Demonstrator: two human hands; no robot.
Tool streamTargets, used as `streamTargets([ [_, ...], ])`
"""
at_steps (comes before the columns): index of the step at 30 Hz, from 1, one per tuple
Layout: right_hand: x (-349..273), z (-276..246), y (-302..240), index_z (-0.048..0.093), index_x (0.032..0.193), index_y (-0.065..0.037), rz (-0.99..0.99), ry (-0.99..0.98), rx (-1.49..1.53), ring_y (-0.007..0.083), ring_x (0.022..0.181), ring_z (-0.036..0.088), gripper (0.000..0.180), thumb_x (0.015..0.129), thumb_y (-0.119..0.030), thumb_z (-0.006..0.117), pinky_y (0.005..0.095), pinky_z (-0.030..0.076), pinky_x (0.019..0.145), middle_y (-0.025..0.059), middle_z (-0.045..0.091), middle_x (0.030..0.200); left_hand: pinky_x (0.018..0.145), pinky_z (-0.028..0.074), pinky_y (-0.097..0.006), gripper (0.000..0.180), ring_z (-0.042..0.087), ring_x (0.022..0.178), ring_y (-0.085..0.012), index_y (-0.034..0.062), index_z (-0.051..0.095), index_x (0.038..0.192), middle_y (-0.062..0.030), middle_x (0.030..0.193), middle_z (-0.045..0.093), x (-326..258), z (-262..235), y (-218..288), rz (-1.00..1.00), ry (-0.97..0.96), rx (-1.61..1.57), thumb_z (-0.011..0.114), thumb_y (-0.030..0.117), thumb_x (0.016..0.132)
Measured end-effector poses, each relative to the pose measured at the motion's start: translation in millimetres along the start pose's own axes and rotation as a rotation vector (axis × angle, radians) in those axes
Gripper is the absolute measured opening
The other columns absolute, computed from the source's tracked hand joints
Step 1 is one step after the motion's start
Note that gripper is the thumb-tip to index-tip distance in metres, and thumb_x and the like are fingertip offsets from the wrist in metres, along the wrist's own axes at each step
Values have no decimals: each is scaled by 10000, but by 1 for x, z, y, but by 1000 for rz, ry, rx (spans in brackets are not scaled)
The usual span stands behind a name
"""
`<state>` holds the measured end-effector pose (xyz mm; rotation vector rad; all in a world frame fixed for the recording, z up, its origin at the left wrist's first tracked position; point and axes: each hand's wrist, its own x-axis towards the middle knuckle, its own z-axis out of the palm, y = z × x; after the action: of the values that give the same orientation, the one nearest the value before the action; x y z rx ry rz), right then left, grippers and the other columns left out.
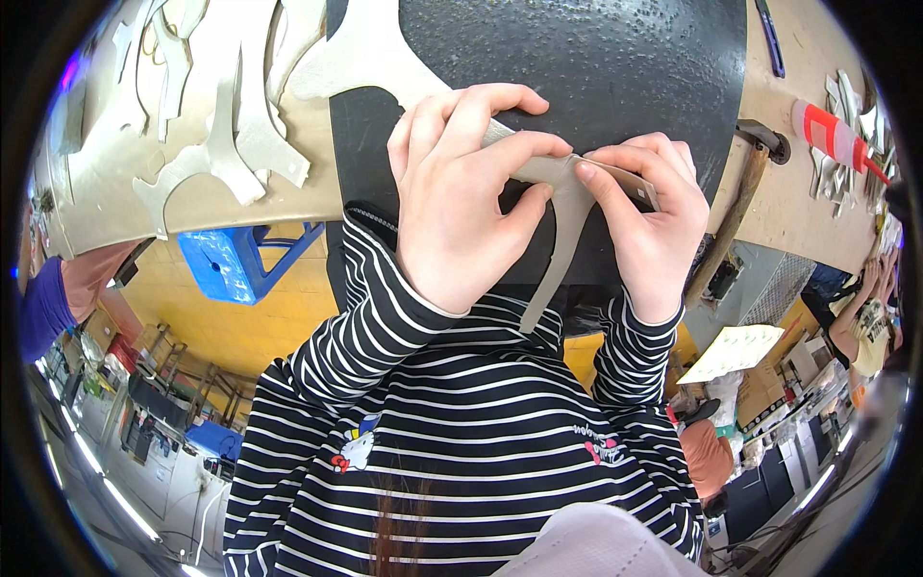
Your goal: The person assembles white leather pieces on a black work mat. They align edges, apply glue from a squeeze bottle, and press the pieces together. The person handles multiple leather parts and a glue bottle throughout the task.
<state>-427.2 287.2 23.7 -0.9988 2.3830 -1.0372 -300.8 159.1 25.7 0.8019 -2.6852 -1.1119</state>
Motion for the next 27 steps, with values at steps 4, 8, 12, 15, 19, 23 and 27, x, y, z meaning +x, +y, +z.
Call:
streamTargets([
  [4,0,1,0,736,808,-77,5,7,8,183,804,536,83,742,-102,781,317,398,767,4,641,784,1066,242,-388,294,454,1207,-190,226,759,1003,42,1267,575,0,0,0,5,14,-1,767,137,723],
  [8,0,1,-2,733,801,-78,23,10,0,187,801,538,77,738,-91,775,319,401,771,5,640,779,1063,245,-387,296,458,1203,-192,222,761,996,42,1260,580,0,0,0,1,9,-5,767,133,714],
  [12,1,3,-7,727,788,-77,68,22,-3,190,795,539,70,732,-80,770,319,406,765,7,640,774,1065,245,-392,301,456,1206,-197,217,762,996,40,1260,582,1,0,0,1,10,-10,765,130,708],
  [15,2,3,-10,715,767,-70,88,34,-13,197,791,540,63,729,-73,765,322,417,751,11,638,769,1069,242,-397,304,454,1211,-202,214,761,997,40,1262,581,1,0,0,1,11,-18,765,128,705],
  [19,1,5,-17,695,818,-52,134,44,-20,214,805,553,105,732,-56,756,329,448,746,36,632,793,1076,240,-402,304,457,1209,-212,214,760,995,34,1257,586,0,1,1,0,18,-27,761,121,706],
  [23,3,11,-19,642,1090,-44,313,73,28,94,912,542,331,789,-75,778,247,433,800,25,612,938,1072,258,-428,309,475,1191,-234,218,754,997,24,1247,595,-1,2,0,18,35,-31,750,111,707],
  [27,-1,-8,8,621,1190,-66,113,342,-84,217,1002,573,443,800,-185,795,349,465,846,89,584,1101,1075,304,-479,296,485,1196,-258,216,742,1006,6,1281,583,-8,6,-5,188,86,118,710,112,731],
])
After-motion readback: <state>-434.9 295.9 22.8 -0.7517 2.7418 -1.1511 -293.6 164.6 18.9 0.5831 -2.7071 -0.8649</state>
